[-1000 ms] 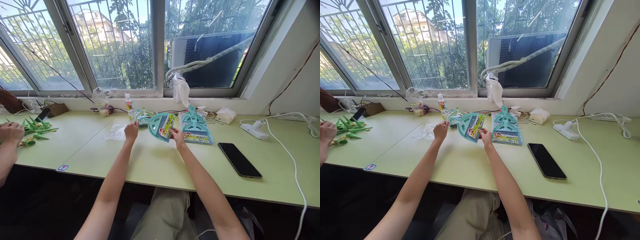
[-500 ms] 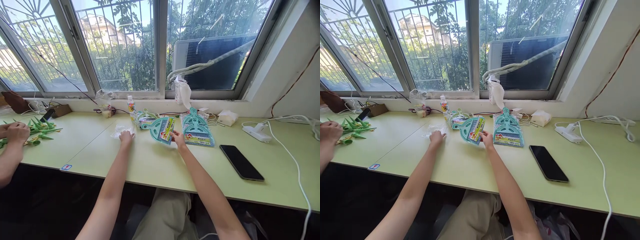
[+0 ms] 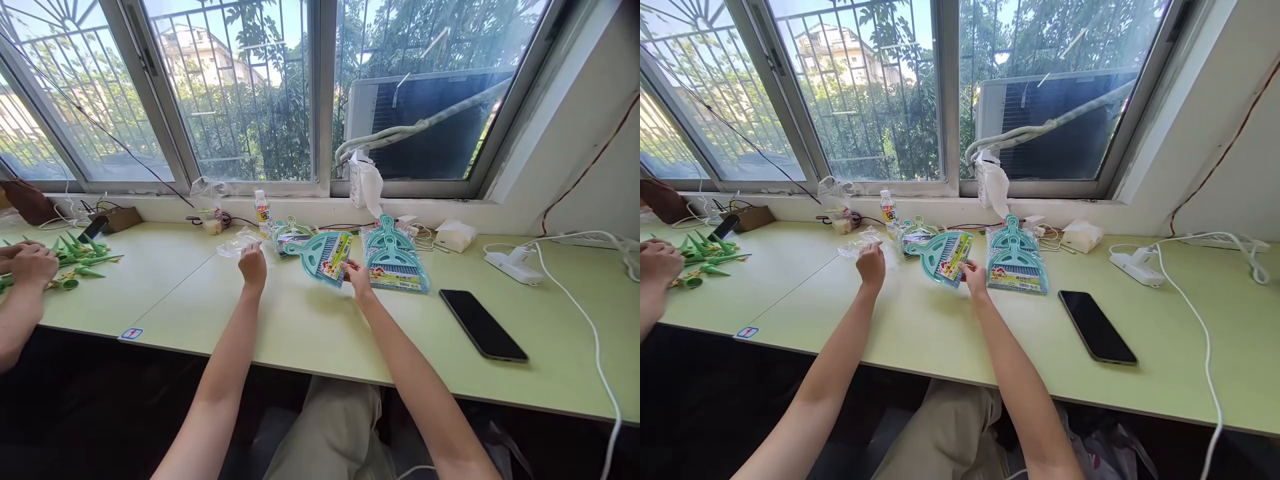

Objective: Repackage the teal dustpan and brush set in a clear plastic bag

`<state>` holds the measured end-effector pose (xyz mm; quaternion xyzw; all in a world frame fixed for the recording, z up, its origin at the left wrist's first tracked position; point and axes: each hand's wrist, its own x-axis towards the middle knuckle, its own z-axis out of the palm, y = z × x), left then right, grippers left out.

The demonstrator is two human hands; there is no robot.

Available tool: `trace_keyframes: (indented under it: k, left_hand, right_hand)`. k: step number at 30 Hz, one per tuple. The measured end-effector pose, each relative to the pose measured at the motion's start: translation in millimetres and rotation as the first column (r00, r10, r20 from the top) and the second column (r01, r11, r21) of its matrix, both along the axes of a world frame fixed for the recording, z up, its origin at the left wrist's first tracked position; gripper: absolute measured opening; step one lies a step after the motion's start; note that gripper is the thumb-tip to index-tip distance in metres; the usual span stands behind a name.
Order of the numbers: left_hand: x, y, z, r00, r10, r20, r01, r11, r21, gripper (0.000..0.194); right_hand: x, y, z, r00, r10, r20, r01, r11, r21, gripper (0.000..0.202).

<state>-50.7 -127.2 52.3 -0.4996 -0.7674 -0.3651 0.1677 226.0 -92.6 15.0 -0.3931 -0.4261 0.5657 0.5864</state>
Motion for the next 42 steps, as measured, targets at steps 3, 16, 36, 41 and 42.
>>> trace_keyframes:
  k: [3,16,36,41,42]
  left_hand:
    - [5.9,-6.0,7.8,0.999,0.026,-0.020,-0.025,0.995,0.095,0.046]
    - [20.3,0.9,1.2,0.972,-0.020,-0.233,0.037,0.997,0.066,0.049]
    - [29.1,13.9,-20.0,0.923,-0.172,-0.345,0.061,0.949,-0.310,0.046]
    - [29.2,16.4,-22.6,0.927,-0.156,-0.342,0.048,0.952,-0.302,0.039]
    - [29.3,16.9,-23.4,0.925,-0.157,-0.345,0.048,0.951,-0.304,0.037]
  right_hand:
    - [1.7,1.3,-1.3,1.000,-0.015,-0.016,0.015,1.000,0.013,0.029]
    - [3.6,0.6,1.4,0.983,-0.145,-0.110,0.146,0.989,0.003,0.028]
    - [3.7,-4.7,10.8,0.981,-0.170,-0.089,0.181,0.973,0.141,0.051]
    - [7.9,-4.8,15.7,0.991,-0.132,-0.032,0.135,0.974,0.181,0.050]
    - [9.1,-5.1,16.8,0.991,-0.131,-0.021,0.132,0.974,0.185,0.051]
